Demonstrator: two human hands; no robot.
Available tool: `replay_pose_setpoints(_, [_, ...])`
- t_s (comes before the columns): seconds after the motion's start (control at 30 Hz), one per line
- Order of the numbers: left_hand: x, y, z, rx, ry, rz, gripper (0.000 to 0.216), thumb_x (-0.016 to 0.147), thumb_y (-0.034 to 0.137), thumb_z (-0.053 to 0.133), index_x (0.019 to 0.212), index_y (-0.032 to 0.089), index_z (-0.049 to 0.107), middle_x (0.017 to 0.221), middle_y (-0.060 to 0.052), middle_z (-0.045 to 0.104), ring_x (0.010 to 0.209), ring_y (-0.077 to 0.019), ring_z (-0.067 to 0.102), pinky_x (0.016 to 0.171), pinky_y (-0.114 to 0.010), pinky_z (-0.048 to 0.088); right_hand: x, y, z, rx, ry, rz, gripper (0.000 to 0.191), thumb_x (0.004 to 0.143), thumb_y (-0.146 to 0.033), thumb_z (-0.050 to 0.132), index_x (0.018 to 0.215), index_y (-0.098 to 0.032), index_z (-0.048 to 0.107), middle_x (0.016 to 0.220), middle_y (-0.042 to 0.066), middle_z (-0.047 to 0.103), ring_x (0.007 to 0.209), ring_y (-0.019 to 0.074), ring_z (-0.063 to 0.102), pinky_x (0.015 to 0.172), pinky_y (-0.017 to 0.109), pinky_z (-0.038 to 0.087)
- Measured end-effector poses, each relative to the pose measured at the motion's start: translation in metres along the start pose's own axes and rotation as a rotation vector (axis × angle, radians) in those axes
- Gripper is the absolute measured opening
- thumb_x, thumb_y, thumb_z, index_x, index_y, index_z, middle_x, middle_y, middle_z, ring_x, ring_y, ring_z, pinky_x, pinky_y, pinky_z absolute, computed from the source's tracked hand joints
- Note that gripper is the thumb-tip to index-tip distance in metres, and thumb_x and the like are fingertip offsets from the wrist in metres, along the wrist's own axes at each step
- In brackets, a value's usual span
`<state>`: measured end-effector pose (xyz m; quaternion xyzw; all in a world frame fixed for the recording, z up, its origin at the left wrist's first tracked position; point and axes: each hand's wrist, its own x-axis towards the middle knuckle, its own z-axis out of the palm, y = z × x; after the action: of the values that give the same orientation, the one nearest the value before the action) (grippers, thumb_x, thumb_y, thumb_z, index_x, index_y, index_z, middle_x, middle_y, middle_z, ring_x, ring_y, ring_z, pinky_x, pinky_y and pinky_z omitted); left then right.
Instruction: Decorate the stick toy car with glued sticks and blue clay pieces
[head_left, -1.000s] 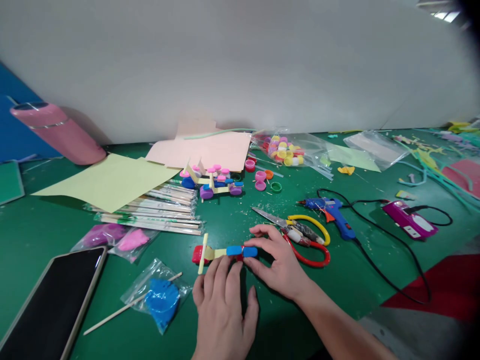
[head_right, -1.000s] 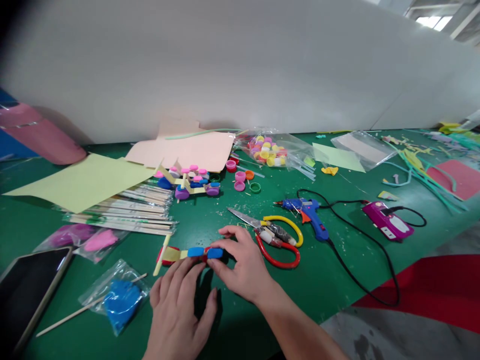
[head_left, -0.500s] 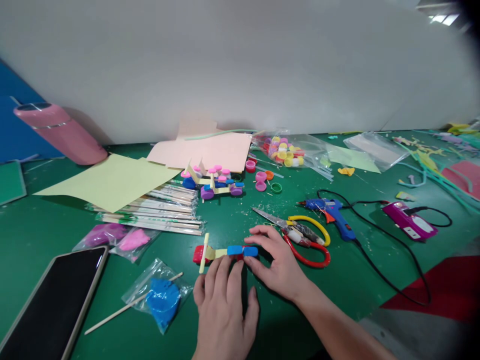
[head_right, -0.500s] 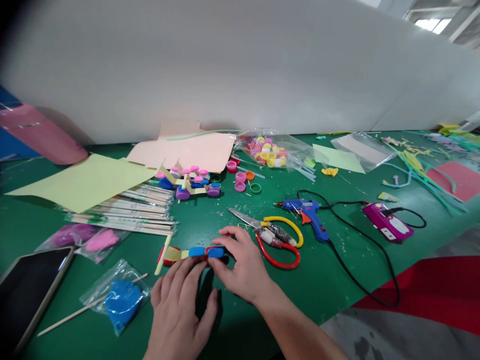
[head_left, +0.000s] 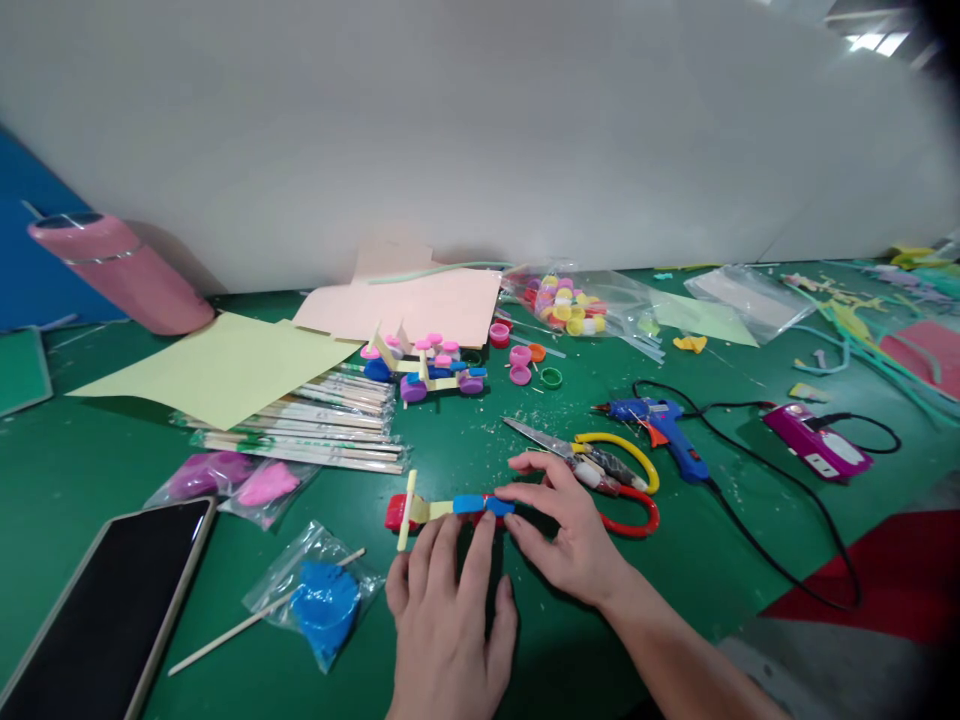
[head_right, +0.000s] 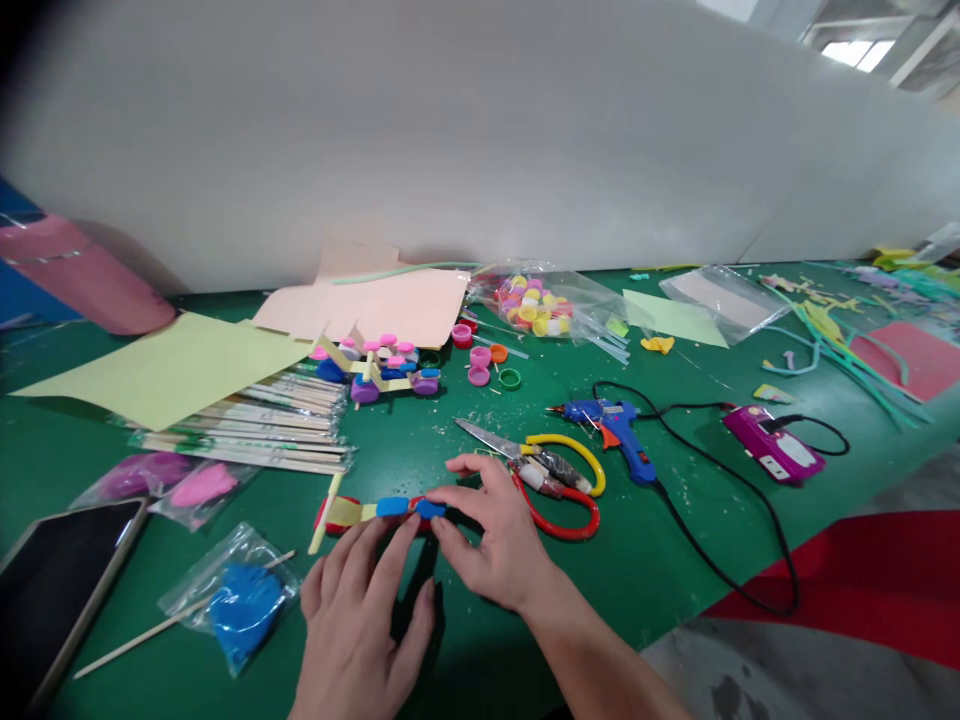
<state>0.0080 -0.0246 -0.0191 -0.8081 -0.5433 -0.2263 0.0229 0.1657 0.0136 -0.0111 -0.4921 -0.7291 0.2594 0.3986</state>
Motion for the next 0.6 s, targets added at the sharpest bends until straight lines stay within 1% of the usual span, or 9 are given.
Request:
replay_pose_setpoints(0.07, [-0.0002,0.0,-0.0006,0.007,-0.01,0.001,0.044,0.074,0.019,0.051,0.118,0.019,0.048,0.112,-0.015,0.056,0.106,-0.0305,0.046,0.081,-0.046,0.035,-0.0003,0.0002,0.0002,-0.001,-0.003,-0.003,0.028,0.076,-0.018,0.056,0.103,-0.023,0.063,0.115,0.008,0.046,0.106,0.0222,0.047,0.086,0.036,0.043])
replay_pose_setpoints(0.23, [-0.0009,-0.0011,0.0007,0.009,-0.02,0.005,0.043,0.074,0.02,0.051,0.118,0.018,0.049,0.112,-0.015,0.054,0.107,-0.0312,0.045,0.081,-0.047,0.035,-0.0008,0.0001,-0.0005,-0.059,-0.012,-0.039,0.028,0.077,-0.018,0.055,0.102,-0.025,0.064,0.116,0.007,0.047,0.104,0.0223,0.048,0.077,0.034,0.044])
replay_pose_setpoints(0.5, [0.0004,-0.0011,0.0015,-0.008,-0.02,0.002,0.044,0.075,0.019,0.05,0.119,0.019,0.048,0.114,-0.015,0.054,0.108,-0.0307,0.045,0.082,-0.046,0.035,-0.0021,0.0,-0.0016,-0.078,0.015,-0.089,0.027,0.077,-0.014,0.054,0.099,-0.025,0.066,0.115,0.007,0.049,0.103,0.0216,0.048,0.077,0.034,0.043])
replay_pose_setpoints(0.6, [0.0006,-0.0007,0.0017,-0.022,-0.007,0.005,0.044,0.075,0.019,0.05,0.119,0.019,0.048,0.113,-0.015,0.054,0.107,-0.0306,0.045,0.081,-0.046,0.035,-0.0022,0.0,-0.0008,-0.068,0.051,-0.108,0.028,0.075,-0.013,0.055,0.098,-0.024,0.067,0.115,0.007,0.049,0.102,0.022,0.049,0.076,0.034,0.043])
